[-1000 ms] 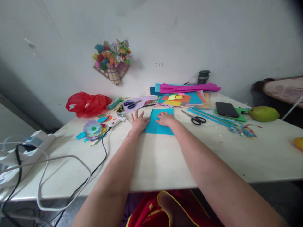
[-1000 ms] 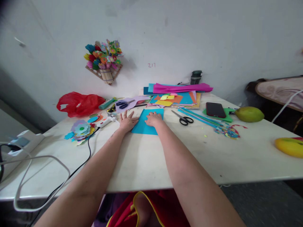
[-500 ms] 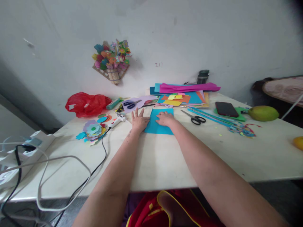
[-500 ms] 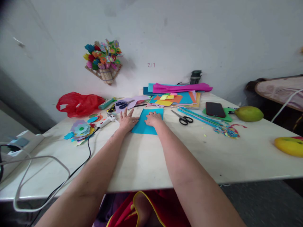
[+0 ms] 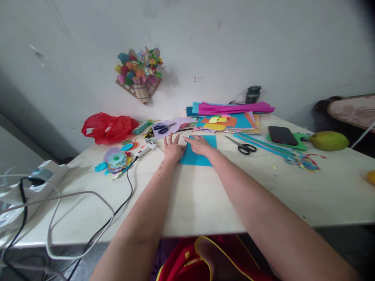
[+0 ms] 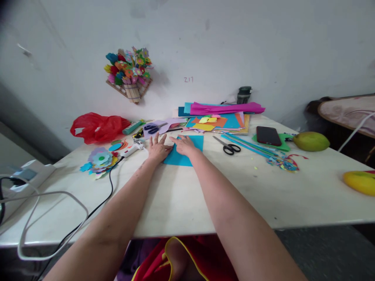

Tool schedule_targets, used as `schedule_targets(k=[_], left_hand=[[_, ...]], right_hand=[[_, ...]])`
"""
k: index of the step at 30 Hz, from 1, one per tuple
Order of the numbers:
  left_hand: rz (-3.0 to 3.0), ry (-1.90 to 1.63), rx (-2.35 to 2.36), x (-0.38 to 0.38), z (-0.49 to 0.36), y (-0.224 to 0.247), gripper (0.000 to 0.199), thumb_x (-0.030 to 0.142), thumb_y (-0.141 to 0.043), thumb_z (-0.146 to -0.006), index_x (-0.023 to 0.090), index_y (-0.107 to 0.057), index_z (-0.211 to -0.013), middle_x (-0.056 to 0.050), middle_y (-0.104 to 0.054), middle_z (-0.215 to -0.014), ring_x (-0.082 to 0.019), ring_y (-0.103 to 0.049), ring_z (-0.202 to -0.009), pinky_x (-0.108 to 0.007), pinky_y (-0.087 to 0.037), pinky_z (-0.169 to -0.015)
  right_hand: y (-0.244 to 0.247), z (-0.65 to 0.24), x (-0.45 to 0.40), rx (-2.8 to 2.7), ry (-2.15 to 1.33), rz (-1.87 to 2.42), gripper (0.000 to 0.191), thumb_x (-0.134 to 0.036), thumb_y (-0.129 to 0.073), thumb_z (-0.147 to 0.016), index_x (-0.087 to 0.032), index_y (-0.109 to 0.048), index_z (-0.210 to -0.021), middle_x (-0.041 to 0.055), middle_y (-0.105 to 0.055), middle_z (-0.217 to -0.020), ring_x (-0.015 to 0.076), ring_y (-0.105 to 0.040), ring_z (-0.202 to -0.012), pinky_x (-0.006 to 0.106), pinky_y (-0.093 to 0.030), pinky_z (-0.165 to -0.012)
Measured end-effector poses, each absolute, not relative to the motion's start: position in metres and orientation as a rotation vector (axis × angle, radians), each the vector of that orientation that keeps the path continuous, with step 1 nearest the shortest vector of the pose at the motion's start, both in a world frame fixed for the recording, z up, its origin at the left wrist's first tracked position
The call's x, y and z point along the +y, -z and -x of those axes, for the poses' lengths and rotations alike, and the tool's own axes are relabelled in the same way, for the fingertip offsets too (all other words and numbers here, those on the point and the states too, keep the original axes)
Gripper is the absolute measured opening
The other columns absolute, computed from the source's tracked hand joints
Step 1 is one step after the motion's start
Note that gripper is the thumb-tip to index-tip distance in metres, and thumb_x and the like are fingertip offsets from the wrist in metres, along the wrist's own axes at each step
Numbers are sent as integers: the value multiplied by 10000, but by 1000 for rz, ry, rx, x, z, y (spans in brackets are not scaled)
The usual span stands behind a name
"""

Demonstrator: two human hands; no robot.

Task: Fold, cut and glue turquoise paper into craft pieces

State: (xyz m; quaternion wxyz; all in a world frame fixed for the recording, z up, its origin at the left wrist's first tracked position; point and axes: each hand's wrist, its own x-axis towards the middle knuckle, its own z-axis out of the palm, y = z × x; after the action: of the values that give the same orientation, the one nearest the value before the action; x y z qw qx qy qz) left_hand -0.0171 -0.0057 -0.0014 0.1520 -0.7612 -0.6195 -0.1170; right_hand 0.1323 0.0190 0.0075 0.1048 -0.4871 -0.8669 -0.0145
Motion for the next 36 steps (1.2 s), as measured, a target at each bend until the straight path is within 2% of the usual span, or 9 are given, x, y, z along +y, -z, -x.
schedule_targets(k=[4, 11, 17, 23, 28, 32, 36], left_hand=[[2191, 311, -1785, -6, 16, 1, 327, 456, -396, -850, 403, -653, -1046, 66, -373, -1416, -297, -74, -1372, -550, -4, -1084], [2196, 305, -1766, -7, 17, 0, 332, 441, -406, -850, 380, -651, -1065, 30, -449, -1368, -298, -149, -1357, -551, -28, -1081], [2235, 272, -1756, -4, 18, 4, 363, 423, -362, -867, 414, -578, -1158, 63, -434, -1376, -290, -154, -1357, -549, -22, -1077], [2258, 239, -1751, -2, 18, 5, 374, 429, -342, -870, 398, -599, -1140, 59, -417, -1390, -295, -141, -1361, -538, -19, -1082], [2290, 203, -1696, -3, 18, 3, 384, 384, -334, -878, 365, -588, -1166, 60, -418, -1388, -298, -145, -1359, -553, -28, -1080], [2359, 125, -1574, -2, 16, -1, 398, 291, -312, -886, 356, -569, -1183, 78, -463, -1348, -246, -150, -1365, -543, -2, -1088], [2405, 56, -1514, -2, 13, -6, 410, 223, -330, -866, 334, -576, -1174, 61, -488, -1328, -217, -174, -1362, -515, 6, -1098]], right_hand=[[-10, -134, 20, -2547, 48, 1455, 653, -80, -320, -818, -258, -214, -1437, 33, -497, -1323, 180, -273, -1316, 367, -222, -1037], [-11, -134, 23, -2579, 199, 1421, 679, -94, -345, -808, -230, -165, -1449, 91, -491, -1318, 192, -289, -1305, 378, -164, -1047], [-13, -134, 20, -2643, 331, 1358, 689, -109, -359, -813, -205, -128, -1455, 104, -517, -1286, 194, -304, -1290, 382, -118, -1052], [-22, -136, 29, -2489, 191, 1404, 643, -94, -354, -806, -216, -252, -1429, 73, -508, -1298, 212, -325, -1267, 347, -211, -1014], [-28, -141, 43, -2467, 85, 1434, 658, -104, -368, -798, -238, -238, -1430, 55, -531, -1272, 219, -347, -1246, 352, -248, -991], [-30, -141, 46, -2551, 98, 1389, 694, -85, -383, -776, -232, -222, -1434, 47, -556, -1244, 214, -328, -1262, 345, -240, -998], [-29, -140, 49, -2586, 150, 1405, 649, -111, -377, -807, -256, -248, -1426, 60, -463, -1342, 229, -304, -1284, 365, -206, -1016]])
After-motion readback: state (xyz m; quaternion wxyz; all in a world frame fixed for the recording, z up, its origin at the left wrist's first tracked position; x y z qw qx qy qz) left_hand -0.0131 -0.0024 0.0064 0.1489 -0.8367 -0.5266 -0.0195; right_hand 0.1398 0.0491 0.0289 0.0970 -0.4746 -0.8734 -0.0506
